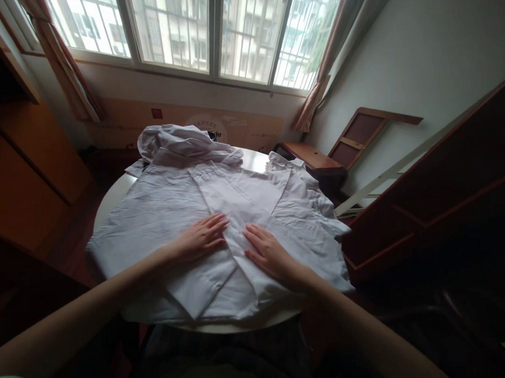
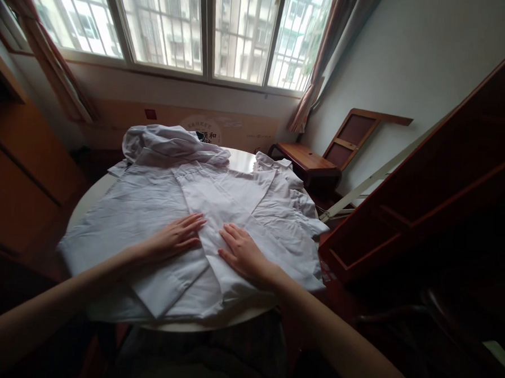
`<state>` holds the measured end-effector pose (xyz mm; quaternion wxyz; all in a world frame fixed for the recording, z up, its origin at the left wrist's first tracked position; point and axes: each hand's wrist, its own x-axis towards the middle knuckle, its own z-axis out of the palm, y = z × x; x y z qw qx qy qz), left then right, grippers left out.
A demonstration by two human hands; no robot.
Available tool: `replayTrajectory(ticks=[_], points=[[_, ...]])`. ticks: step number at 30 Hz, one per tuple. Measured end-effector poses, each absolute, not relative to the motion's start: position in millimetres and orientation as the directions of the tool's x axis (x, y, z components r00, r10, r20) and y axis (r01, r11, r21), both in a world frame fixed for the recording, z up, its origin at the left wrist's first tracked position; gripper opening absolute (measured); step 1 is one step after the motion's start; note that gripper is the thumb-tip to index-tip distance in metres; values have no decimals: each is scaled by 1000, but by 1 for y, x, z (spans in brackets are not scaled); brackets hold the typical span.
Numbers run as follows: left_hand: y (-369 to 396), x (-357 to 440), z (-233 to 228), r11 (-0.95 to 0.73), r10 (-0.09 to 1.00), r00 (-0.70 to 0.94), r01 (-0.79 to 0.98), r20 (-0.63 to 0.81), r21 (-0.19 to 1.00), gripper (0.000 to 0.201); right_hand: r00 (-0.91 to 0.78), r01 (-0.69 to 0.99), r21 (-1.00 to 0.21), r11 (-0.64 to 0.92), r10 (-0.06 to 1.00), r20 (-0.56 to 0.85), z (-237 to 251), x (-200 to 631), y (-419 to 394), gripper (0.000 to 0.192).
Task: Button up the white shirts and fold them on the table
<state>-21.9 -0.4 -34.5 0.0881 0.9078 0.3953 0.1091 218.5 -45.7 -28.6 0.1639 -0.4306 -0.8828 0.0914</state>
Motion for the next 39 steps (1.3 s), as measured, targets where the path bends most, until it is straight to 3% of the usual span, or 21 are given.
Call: replayTrajectory(ticks=[3, 7, 14, 18, 24, 29, 35, 39], points=[[6, -26, -37, -634, 771, 621, 723, 144, 274, 57, -644, 679, -324, 659, 747, 168, -18, 221, -65, 48], [8, -28, -35, -635, 770, 625, 728, 129, 260, 57, -777, 537, -329, 777, 607, 165, -2, 218, -104, 30], [6, -27, -38, -630, 774, 625, 746, 101, 217, 59, -813, 531, -43, 846, 523, 257, -10, 216, -120, 21], [10, -29, -43, -638, 768, 633, 743, 96, 201, 60, -817, 507, 50, 860, 462, 347, -19, 215, -120, 25], [13, -30, -49, -633, 774, 618, 751, 138, 190, 60, -656, 714, 94, 694, 616, 437, -23, 208, -145, 19], [14, -30, -52, -609, 793, 589, 773, 154, 180, 66, -625, 747, 120, 653, 629, 462, -26, 203, -155, 20], [12, -28, -49, -606, 795, 590, 775, 137, 178, 66, -643, 760, 126, 638, 711, 284, -12, 202, -149, 16], [11, -27, -45, -606, 795, 593, 775, 127, 177, 67, -753, 657, 225, 720, 644, 138, -3, 200, -144, 13]])
